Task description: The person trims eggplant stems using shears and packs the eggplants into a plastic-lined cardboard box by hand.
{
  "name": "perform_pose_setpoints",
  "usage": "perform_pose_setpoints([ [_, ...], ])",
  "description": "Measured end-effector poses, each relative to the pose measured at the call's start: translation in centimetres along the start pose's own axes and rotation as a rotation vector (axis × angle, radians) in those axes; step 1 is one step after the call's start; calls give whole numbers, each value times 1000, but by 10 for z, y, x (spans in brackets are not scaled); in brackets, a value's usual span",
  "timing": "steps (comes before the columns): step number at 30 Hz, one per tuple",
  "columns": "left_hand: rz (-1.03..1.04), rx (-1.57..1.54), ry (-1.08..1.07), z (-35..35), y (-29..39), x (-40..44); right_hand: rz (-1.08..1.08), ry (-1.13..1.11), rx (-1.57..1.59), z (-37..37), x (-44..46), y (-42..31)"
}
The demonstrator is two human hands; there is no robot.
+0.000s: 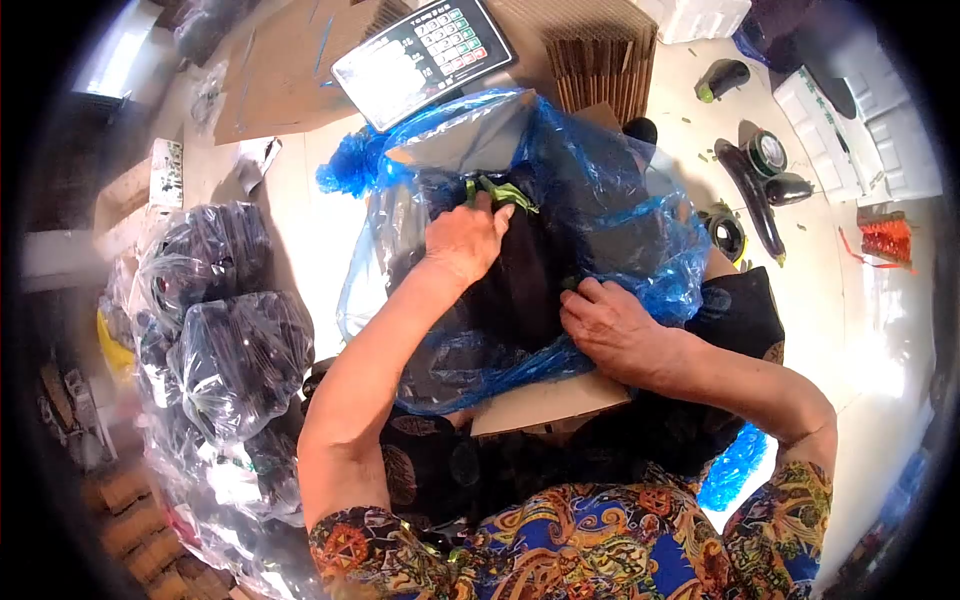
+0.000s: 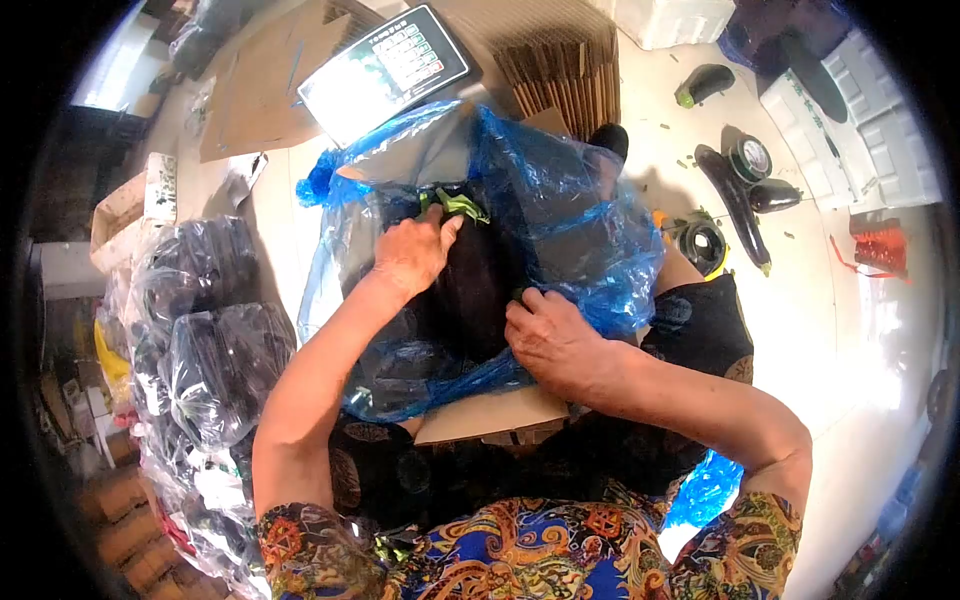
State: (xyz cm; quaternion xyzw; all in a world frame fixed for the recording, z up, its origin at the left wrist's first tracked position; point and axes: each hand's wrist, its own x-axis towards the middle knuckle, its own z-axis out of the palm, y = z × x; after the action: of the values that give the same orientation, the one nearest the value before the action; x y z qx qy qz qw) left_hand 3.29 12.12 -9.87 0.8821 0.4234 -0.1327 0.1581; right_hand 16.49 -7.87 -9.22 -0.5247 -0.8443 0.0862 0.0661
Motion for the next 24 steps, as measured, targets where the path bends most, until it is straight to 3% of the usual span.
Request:
perform_pose_setpoints([
  [3, 31, 70, 59, -5, 4, -4, -52, -245, -169, -18, 6, 3],
  [6, 86, 144, 135, -4, 0, -6, -14, -246, -69, -9, 4, 14],
  [12, 166, 238, 117, 5, -7, -5, -45, 16, -269, -1, -5, 15],
  [15, 198, 279, 132, 5, -8, -5, -50, -162, -273, -10, -2, 12],
  [21, 157, 148, 202, 6, -7, -14, -6, -214, -157, -10, 2, 16],
  [24, 211, 67, 271, 7, -7, -22, 17, 81, 85, -19, 7, 12],
])
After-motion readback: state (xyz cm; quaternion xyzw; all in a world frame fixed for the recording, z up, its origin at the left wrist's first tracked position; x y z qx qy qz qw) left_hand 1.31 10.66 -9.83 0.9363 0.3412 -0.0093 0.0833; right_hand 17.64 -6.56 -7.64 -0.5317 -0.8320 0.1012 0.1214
